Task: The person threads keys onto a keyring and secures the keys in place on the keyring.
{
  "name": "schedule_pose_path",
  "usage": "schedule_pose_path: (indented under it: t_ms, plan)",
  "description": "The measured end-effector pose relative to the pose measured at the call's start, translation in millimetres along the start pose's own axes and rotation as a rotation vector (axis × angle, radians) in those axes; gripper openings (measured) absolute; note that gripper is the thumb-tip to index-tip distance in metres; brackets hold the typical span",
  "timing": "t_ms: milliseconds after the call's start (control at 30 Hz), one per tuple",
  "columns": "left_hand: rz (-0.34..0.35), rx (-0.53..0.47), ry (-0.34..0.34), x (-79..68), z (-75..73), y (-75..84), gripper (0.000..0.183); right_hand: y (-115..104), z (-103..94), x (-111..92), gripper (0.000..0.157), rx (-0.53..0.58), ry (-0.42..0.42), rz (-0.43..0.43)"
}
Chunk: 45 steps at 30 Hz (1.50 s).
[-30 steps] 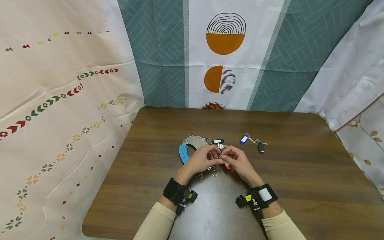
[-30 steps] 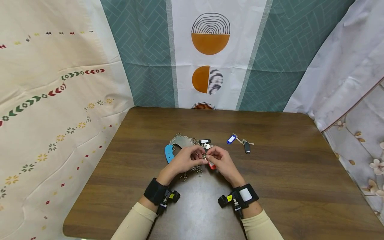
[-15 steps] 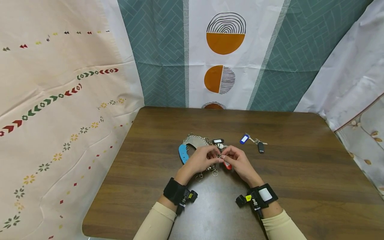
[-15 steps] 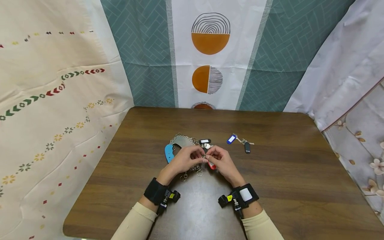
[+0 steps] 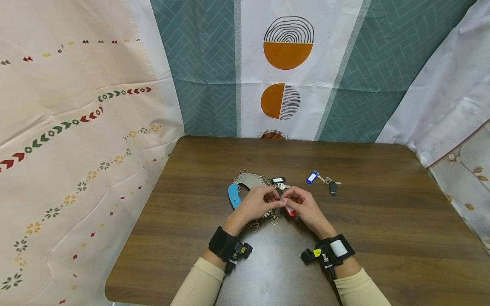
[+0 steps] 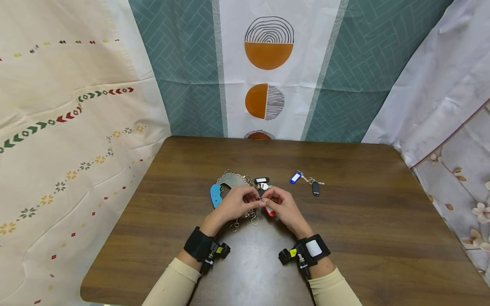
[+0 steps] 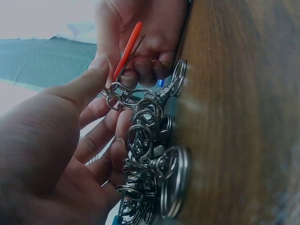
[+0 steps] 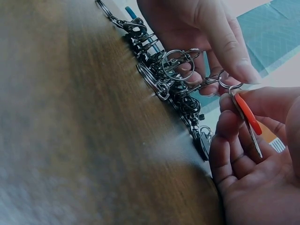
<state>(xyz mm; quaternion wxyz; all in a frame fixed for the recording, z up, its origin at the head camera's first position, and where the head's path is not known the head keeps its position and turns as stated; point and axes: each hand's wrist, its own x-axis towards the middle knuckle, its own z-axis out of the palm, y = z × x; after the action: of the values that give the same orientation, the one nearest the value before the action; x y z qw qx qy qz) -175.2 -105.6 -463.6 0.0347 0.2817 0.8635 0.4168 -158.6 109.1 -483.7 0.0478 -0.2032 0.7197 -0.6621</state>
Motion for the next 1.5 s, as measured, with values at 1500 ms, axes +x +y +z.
schedule_pose_path:
  t_ms: [1500]
  plan:
    - [0.03,0.02,0.028,0.9,0.9,-0.8,0.021,0.3,0.4,-0.5,0.012,0.008,0.015,0.013]
